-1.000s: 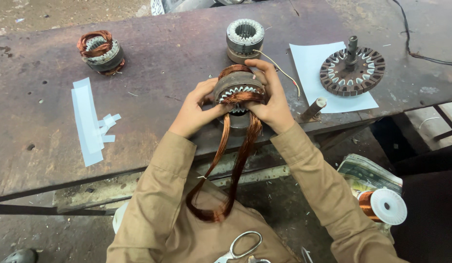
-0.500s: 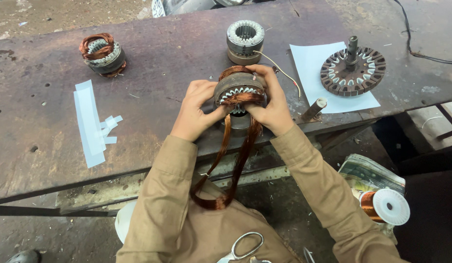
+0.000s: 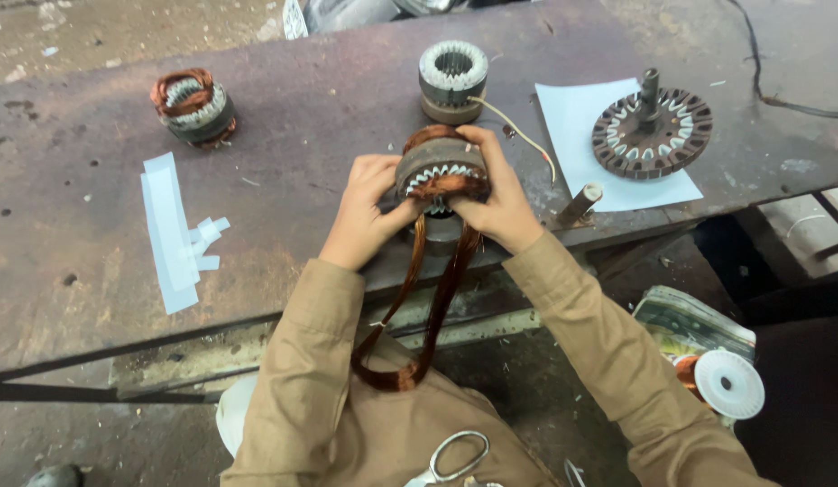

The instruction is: The person winds copper wire around a motor stator core, carefully inserting the wire into slots and securing it with white tape. They repeatedly adjust the wire and rotate the stator to continue winding.

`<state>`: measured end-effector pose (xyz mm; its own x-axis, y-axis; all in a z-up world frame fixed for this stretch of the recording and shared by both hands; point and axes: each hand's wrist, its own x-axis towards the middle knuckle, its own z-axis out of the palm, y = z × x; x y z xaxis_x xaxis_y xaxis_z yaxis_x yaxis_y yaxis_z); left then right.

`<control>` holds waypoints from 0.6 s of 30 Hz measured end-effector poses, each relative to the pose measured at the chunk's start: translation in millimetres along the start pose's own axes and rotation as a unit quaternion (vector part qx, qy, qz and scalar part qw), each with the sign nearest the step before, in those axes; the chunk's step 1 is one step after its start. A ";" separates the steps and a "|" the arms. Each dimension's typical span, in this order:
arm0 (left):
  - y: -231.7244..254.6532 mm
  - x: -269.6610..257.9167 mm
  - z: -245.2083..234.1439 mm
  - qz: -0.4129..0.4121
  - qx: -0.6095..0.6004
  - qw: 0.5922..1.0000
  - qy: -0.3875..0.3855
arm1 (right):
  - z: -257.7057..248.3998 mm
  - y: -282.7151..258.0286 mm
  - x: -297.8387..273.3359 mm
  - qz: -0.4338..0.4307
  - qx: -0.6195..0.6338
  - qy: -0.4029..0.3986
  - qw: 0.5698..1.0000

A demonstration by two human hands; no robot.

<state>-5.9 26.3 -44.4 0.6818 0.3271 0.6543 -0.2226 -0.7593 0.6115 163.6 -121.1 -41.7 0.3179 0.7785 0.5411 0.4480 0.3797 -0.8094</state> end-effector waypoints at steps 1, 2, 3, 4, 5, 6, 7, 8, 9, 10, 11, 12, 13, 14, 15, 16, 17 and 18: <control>-0.4 -0.7 0.6 0.006 -0.005 1.000 0.006 | 0.5 -0.5 -0.2 -0.014 0.005 0.002 1.000; -1.5 -1.2 0.5 0.010 -0.009 1.000 0.011 | 0.9 -0.5 0.1 -0.026 0.012 0.005 1.000; -3.4 -0.5 1.0 -0.015 -0.027 0.999 0.015 | 0.3 0.0 1.8 -0.025 0.013 0.008 1.000; -4.4 -2.8 3.2 -0.045 -0.045 0.998 0.020 | 0.6 0.5 0.7 -0.021 0.016 0.008 1.000; -5.5 -5.2 4.6 -0.075 -0.064 0.995 0.024 | 1.2 1.2 0.0 -0.016 0.018 0.009 1.000; -6.8 -5.8 5.3 -0.074 -0.066 0.995 0.021 | 1.1 1.6 0.4 -0.005 0.026 0.007 1.000; -8.0 -5.8 5.9 -0.073 -0.067 0.995 0.019 | 1.2 2.1 0.6 0.006 0.034 0.005 0.999; -9.1 -6.0 6.9 -0.073 -0.070 0.995 0.017 | 0.8 2.9 0.6 0.018 0.041 0.002 0.999; -10.5 -5.9 7.4 -0.077 -0.076 0.994 0.016 | 0.3 4.2 1.1 0.026 0.050 0.003 0.998; -11.6 -6.2 8.1 -0.082 -0.082 0.993 0.016 | -0.1 5.7 1.0 0.034 0.058 0.003 0.998; -13.0 -6.4 8.2 -0.087 -0.088 0.992 0.016 | -0.2 7.8 0.7 0.043 0.067 0.003 0.997; -14.3 -6.8 8.2 -0.077 -0.082 0.994 0.014 | -0.7 9.8 -0.3 0.043 0.076 0.001 0.996; -15.7 -6.9 7.7 -0.067 -0.076 0.995 0.012 | -1.2 12.1 -0.9 0.044 0.085 0.000 0.995; -16.6 -7.1 7.7 -0.058 -0.070 0.996 0.010 | -1.8 14.3 -1.3 0.045 0.094 -0.002 0.995; -17.2 -6.9 8.0 -0.065 -0.073 0.995 0.009 | -2.5 16.1 -1.6 0.050 0.098 -0.005 0.994; -17.4 -6.3 7.9 -0.071 -0.075 0.995 0.007 | -2.5 17.4 -1.8 0.055 0.101 -0.007 0.993; -16.6 -6.7 8.0 -0.078 -0.078 0.994 0.005 | -2.2 17.8 -2.3 0.060 0.105 -0.010 0.993; -15.3 -6.1 7.7 -0.084 -0.076 0.994 -0.003 | -2.1 17.5 -1.3 0.054 0.102 -0.007 0.993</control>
<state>-1.3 31.6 -61.2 0.7226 0.4377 0.5351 -0.2082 -0.6003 0.7722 172.7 -116.6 -56.0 0.3421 0.8268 0.4465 0.2334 0.3855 -0.8927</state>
